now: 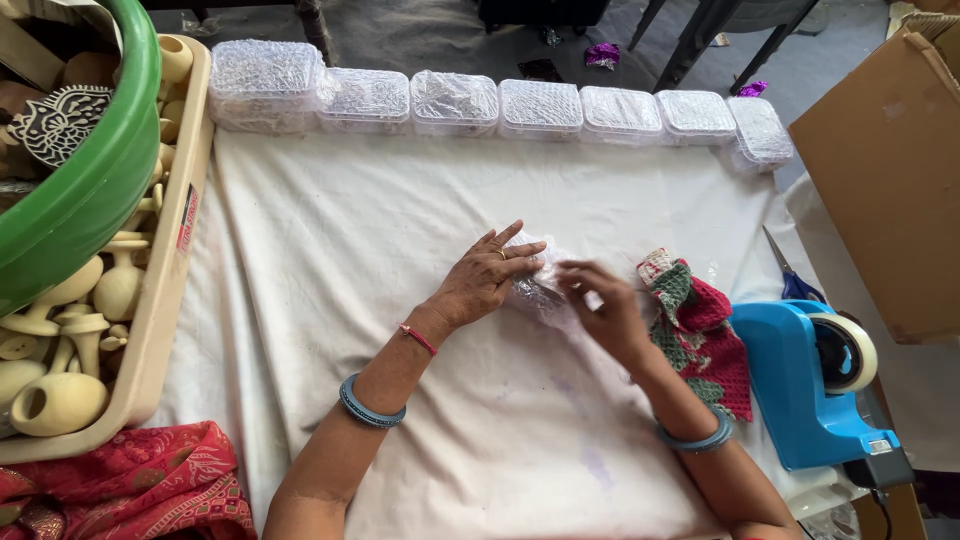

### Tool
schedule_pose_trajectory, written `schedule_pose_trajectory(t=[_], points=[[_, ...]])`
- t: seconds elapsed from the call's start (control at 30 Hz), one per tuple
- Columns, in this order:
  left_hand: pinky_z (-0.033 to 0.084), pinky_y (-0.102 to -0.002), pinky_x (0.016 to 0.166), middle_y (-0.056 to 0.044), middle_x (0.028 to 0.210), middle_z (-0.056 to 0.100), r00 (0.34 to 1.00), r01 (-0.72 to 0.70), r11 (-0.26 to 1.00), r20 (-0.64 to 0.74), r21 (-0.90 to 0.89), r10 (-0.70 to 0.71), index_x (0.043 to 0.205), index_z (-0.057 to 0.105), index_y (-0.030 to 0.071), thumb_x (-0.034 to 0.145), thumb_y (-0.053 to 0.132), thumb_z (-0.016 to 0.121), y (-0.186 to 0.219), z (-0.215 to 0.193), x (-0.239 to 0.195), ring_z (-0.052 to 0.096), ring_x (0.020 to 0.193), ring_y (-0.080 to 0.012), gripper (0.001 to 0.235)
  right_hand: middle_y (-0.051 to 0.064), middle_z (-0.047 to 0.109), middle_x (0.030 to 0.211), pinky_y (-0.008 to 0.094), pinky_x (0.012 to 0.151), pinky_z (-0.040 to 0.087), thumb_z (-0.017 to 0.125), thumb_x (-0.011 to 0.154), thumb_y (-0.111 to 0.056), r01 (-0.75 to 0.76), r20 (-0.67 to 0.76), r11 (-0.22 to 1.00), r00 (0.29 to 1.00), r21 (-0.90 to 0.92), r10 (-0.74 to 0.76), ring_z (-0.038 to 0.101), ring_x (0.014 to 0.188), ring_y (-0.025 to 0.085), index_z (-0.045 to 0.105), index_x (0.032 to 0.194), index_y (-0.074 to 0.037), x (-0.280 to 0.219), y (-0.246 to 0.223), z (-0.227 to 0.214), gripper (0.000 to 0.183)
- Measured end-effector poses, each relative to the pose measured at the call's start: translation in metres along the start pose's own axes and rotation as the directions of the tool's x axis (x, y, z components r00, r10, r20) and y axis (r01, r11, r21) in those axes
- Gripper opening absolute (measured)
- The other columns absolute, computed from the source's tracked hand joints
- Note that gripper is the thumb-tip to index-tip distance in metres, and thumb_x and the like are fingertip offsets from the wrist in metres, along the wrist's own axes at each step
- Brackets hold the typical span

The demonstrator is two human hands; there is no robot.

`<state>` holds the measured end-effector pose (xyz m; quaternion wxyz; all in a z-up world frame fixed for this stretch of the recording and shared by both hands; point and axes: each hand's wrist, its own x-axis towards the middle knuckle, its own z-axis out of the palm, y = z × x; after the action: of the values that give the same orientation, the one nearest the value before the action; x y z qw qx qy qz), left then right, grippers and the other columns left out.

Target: The person places two small decorative items into a clear plastic container and closes the lid. They then wrap the container in bubble wrap, securing it with pieces of clear tape from a blue tape dispenser.

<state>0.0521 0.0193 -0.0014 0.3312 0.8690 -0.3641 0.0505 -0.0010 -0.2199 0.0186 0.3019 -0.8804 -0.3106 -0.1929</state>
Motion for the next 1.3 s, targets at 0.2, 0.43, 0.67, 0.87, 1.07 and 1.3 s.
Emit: schedule_pose_trajectory(t=[0.2,0.43,0.67,0.87,1.07,1.3], points=[[0.024,-0.045,0.127,0.013,0.155,0.049,1.0,0.004,1.0,0.015,0.03,-0.005,0.128,0.066,0.025,0.097,0.011,0.058,0.003,-0.002,0.0,0.029,0.153,-0.0213,0.035,0.005,0.072,0.113,0.03,0.066,0.059,0.08,0.091,-0.015,-0.166,-0.057,0.973,0.982,0.16,0.177,0.072,0.091,0.015,0.076,0.112,-0.009,0.006,-0.003,-0.033,0.023],[0.027,-0.047,0.126,0.01,0.154,0.052,1.0,-0.025,0.999,-0.012,0.036,0.025,0.13,0.066,0.023,0.096,0.007,0.06,0.0,0.001,-0.002,0.033,0.153,-0.0223,0.039,0.004,0.066,0.093,0.036,0.066,0.055,0.09,0.074,-0.036,-0.03,0.168,0.957,0.982,-0.29,0.082,0.062,0.087,0.021,0.073,0.097,-0.009,0.001,-0.025,-0.008,0.039],[0.027,-0.048,0.126,0.011,0.153,0.052,1.0,-0.012,1.0,-0.012,0.018,0.012,0.13,0.067,0.024,0.1,0.011,0.056,0.001,0.0,-0.001,0.033,0.152,-0.0225,0.034,0.004,0.066,0.093,0.037,0.061,0.053,0.085,0.077,-0.028,-0.033,0.03,0.942,0.999,-0.335,0.046,0.063,0.086,0.022,0.072,0.097,-0.008,-0.004,-0.031,0.008,0.031],[0.025,-0.049,0.126,0.011,0.154,0.05,1.0,0.007,1.0,0.013,0.013,-0.007,0.13,0.067,0.025,0.1,0.014,0.055,0.003,0.0,-0.001,0.031,0.152,-0.0219,0.033,0.004,0.068,0.089,0.033,0.065,0.055,0.076,0.094,-0.011,-0.13,-0.15,0.972,0.983,-0.198,0.101,0.065,0.079,0.016,0.069,0.091,-0.008,-0.015,0.0,0.005,0.008],[0.025,-0.049,0.126,0.012,0.154,0.05,1.0,0.015,1.0,0.015,0.027,-0.015,0.13,0.067,0.025,0.099,0.012,0.056,0.002,-0.001,-0.001,0.031,0.153,-0.0215,0.035,0.006,0.068,0.09,0.033,0.065,0.055,0.08,0.086,-0.02,-0.029,-0.12,0.971,0.993,-0.238,0.001,0.064,0.084,0.019,0.069,0.092,-0.007,0.006,-0.033,-0.012,0.018],[0.025,-0.048,0.127,0.012,0.155,0.05,1.0,0.01,0.999,0.004,0.05,-0.01,0.13,0.067,0.025,0.1,0.009,0.055,0.0,0.002,0.0,0.031,0.153,-0.0211,0.037,0.003,0.067,0.096,0.037,0.066,0.053,0.076,0.09,-0.012,0.012,-0.015,0.96,1.0,-0.279,-0.017,0.061,0.09,0.022,0.071,0.095,-0.008,-0.007,-0.034,0.012,0.008]])
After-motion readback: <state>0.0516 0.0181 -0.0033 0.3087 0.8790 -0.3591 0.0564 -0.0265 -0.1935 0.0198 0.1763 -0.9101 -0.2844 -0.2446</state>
